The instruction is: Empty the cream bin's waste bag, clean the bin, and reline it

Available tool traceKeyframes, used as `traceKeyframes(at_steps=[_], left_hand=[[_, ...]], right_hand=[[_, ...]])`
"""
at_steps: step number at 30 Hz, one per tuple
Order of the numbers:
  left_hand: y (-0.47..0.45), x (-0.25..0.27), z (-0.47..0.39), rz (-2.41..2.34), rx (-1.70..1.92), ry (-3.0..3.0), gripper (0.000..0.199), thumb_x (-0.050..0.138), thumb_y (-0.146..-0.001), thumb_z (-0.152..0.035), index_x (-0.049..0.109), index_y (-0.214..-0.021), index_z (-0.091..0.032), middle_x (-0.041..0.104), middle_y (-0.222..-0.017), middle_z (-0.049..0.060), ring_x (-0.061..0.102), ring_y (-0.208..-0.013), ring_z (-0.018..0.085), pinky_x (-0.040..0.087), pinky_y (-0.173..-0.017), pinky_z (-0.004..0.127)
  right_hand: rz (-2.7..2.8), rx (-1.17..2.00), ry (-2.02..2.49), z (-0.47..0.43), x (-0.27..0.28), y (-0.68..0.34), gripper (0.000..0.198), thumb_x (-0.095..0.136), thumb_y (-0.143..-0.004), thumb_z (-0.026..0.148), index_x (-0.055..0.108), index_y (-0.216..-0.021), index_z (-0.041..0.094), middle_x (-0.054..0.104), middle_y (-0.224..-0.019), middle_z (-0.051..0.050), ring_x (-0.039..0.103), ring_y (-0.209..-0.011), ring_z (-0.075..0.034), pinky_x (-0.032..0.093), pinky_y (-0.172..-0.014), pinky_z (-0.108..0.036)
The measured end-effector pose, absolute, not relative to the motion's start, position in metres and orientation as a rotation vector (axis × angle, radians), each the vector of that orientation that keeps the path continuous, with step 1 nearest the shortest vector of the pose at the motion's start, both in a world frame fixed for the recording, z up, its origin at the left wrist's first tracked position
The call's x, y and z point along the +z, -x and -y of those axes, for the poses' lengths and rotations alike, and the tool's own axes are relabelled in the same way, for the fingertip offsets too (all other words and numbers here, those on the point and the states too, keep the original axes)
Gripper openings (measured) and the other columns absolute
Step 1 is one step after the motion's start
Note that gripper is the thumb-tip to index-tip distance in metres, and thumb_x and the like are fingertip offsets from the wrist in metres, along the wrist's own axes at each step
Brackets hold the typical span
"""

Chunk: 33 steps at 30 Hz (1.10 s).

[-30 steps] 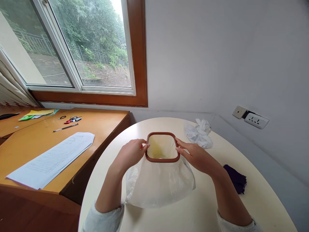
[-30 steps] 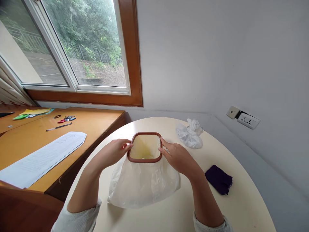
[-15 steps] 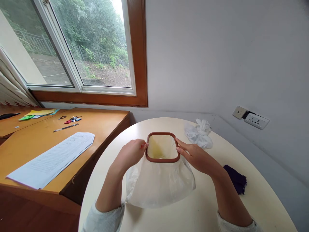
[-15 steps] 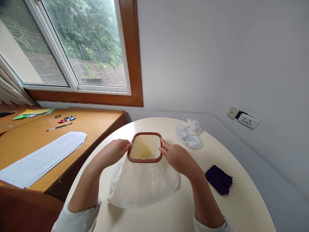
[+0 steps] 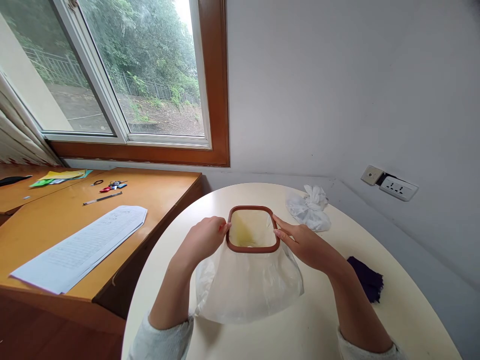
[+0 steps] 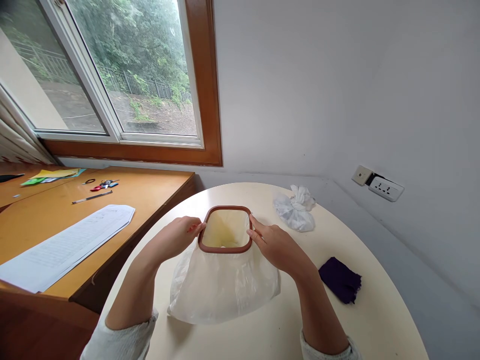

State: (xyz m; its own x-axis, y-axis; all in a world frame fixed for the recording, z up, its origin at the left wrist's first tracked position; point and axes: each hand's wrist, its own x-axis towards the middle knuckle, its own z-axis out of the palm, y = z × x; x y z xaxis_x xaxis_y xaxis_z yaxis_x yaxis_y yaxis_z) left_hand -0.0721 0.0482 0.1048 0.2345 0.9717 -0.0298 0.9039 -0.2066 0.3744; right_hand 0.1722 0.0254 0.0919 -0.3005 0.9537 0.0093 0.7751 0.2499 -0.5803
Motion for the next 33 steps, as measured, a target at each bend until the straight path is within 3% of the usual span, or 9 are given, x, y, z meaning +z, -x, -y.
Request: traceKeyframes(at_steps=[5, 9, 16, 23, 28, 30, 33], left_hand=[[0.072, 0.103, -0.049, -1.758, 0.302, -2.205, 0.032, 0.030, -0.082, -0.031, 0.009, -0.059, -0.020, 0.019, -0.059, -0.003, 0.010, -0.052, 0.012, 0.014, -0.046, 0.025], [0.071, 0.102, -0.050, -1.749, 0.302, -2.207, 0.032, 0.030, -0.082, -0.030, 0.008, -0.061, -0.020, 0.017, -0.059, -0.003, 0.009, -0.053, 0.012, 0.013, -0.046, 0.026], [0.073, 0.102, -0.052, -1.738, 0.306, -2.216, 0.033, 0.031, -0.082, -0.033, 0.012, -0.059, -0.020, 0.023, -0.058, -0.002, 0.014, -0.051, 0.011, 0.017, -0.047, 0.025], [0.075, 0.100, -0.057, -1.714, 0.285, -2.192, 0.034, 0.030, -0.083, -0.038, 0.013, -0.059, -0.020, 0.025, -0.057, -0.002, 0.016, -0.050, 0.011, 0.018, -0.046, 0.025], [0.074, 0.100, -0.057, -1.703, 0.276, -2.167, 0.037, 0.029, -0.084, -0.044, 0.018, -0.058, -0.020, 0.029, -0.058, -0.002, 0.019, -0.049, 0.011, 0.021, -0.047, 0.025], [0.073, 0.101, -0.055, -1.698, 0.277, -2.166, 0.038, 0.029, -0.084, -0.045, 0.016, -0.059, -0.020, 0.027, -0.058, -0.002, 0.018, -0.049, 0.011, 0.020, -0.046, 0.025], [0.070, 0.103, -0.052, -1.674, 0.286, -2.178, 0.039, 0.030, -0.084, -0.046, 0.013, -0.060, -0.020, 0.025, -0.057, -0.003, 0.016, -0.049, 0.011, 0.018, -0.046, 0.025]], right_hand=[[2.157, 0.702, 1.613, -0.026, 0.091, -0.171, 0.054, 0.020, -0.090, 0.046, 0.028, -0.139, 0.024, 0.065, -0.079, -0.004, 0.057, -0.075, -0.022, 0.039, -0.064, -0.031], [2.163, 0.680, 1.598, -0.025, 0.092, -0.172, 0.052, 0.021, -0.091, 0.046, 0.029, -0.138, 0.026, 0.067, -0.085, -0.004, 0.058, -0.081, -0.022, 0.040, -0.067, -0.031], [1.999, 0.522, 1.765, -0.013, 0.086, -0.216, 0.051, 0.026, -0.089, 0.049, 0.042, -0.131, 0.025, 0.055, -0.124, -0.007, 0.054, -0.107, -0.025, 0.041, -0.083, -0.035], [1.868, 0.400, 2.226, 0.017, 0.029, -0.294, 0.051, 0.028, -0.088, 0.047, 0.052, -0.123, 0.020, 0.052, -0.128, -0.006, 0.048, -0.116, -0.025, 0.039, -0.093, -0.039], [1.893, 0.317, 2.448, 0.034, -0.027, -0.316, 0.057, 0.030, -0.086, 0.046, 0.032, -0.137, 0.021, 0.030, -0.143, -0.009, 0.038, -0.125, -0.028, 0.035, -0.096, -0.043], [1.863, 0.283, 2.495, 0.037, -0.044, -0.318, 0.057, 0.029, -0.086, 0.046, 0.031, -0.138, 0.022, 0.031, -0.143, -0.009, 0.032, -0.128, -0.028, 0.033, -0.097, -0.045], [1.819, 0.123, 2.468, 0.040, -0.058, -0.317, 0.050, 0.028, -0.087, 0.039, 0.041, -0.132, 0.021, 0.040, -0.136, -0.009, 0.038, -0.122, -0.028, 0.036, -0.093, -0.043]])
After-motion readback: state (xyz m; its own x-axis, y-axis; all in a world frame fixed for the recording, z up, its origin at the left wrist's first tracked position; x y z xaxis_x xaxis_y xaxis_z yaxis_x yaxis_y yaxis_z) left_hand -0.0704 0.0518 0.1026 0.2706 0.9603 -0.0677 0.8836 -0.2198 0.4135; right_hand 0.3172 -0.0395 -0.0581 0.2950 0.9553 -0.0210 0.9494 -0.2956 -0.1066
